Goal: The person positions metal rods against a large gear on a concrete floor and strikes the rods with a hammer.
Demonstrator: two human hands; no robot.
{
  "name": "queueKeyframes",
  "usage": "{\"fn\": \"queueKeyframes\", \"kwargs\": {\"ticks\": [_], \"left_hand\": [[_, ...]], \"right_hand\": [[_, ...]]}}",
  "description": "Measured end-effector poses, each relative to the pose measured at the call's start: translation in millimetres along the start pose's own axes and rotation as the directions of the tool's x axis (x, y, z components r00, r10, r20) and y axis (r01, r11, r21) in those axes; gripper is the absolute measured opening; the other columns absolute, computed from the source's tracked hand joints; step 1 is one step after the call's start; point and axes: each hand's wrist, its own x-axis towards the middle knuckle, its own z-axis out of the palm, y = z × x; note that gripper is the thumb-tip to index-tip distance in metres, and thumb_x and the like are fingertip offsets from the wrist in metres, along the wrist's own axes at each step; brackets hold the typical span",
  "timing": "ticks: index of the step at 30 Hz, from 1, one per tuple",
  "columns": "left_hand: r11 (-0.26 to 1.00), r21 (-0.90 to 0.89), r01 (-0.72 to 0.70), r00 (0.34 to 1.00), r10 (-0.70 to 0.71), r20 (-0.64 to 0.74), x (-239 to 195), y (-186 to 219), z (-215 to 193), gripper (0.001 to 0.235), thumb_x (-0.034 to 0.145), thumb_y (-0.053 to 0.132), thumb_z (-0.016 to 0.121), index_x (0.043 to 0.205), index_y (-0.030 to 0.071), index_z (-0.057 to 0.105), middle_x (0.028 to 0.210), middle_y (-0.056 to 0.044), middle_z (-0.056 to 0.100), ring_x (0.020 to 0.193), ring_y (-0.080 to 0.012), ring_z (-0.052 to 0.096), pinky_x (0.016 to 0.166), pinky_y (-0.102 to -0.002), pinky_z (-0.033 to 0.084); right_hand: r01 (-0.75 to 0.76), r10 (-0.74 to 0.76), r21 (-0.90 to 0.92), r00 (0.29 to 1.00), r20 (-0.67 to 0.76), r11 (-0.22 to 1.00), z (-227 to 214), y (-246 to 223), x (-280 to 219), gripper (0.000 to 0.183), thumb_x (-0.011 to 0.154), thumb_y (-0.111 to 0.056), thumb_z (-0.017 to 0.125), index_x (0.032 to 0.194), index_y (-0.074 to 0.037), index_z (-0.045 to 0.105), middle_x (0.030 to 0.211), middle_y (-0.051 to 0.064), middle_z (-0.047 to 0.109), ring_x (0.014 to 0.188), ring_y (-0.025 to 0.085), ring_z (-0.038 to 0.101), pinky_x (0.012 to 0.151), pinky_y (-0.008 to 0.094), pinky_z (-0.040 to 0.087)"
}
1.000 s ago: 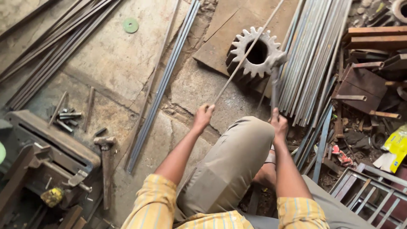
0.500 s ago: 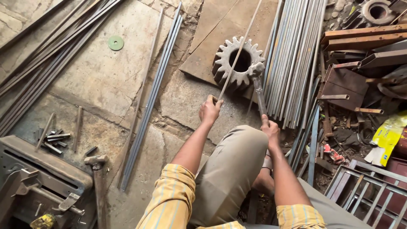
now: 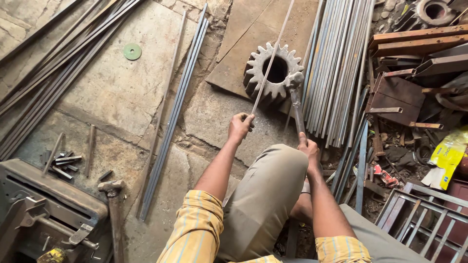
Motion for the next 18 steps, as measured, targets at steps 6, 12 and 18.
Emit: {"fn": "queueKeyframes", "kwargs": {"ticks": [6,12,18], "left_hand": [[0.901,0.429,-0.065,0.990,0.111,-0.082,-0.7,3.8,3.8,0.033,0.097,0.044,0.063,0.092,0.015,0.077,0.077,-0.003,0.077,0.074,-0.0233,0.073,0.068,-0.041,0.053],[0.822,0.567,-0.060,0.980,0.157,-0.123,3.7,-5.5,8.4,0.032,0.102,0.043,0.054,0.100,0.019,0.076,0.090,-0.015,0.075,0.087,-0.0374,0.071,0.076,-0.051,0.054],[0.817,0.574,-0.053,0.982,0.148,-0.120,0.4,-1.1,9.2,0.030,0.103,0.041,0.055,0.105,0.019,0.075,0.093,-0.016,0.075,0.089,-0.0382,0.071,0.077,-0.051,0.054]], "right_hand": [[-0.009,0.009,0.003,1.000,0.005,1.000,1.5,2.1,2.6,0.065,0.107,-0.057,0.043,0.077,-0.002,0.064,0.066,0.008,0.064,0.063,0.022,0.062,0.061,0.043,0.049],[-0.049,0.049,-0.031,0.999,0.011,0.998,-2.4,-10.2,-8.1,0.065,0.106,-0.058,0.041,0.080,-0.003,0.065,0.070,0.011,0.066,0.066,0.024,0.064,0.063,0.044,0.050],[-0.051,0.051,-0.026,0.999,0.018,0.998,-3.1,-13.0,-8.0,0.065,0.106,-0.058,0.042,0.081,-0.003,0.066,0.071,0.011,0.067,0.067,0.024,0.065,0.064,0.044,0.051]]}}
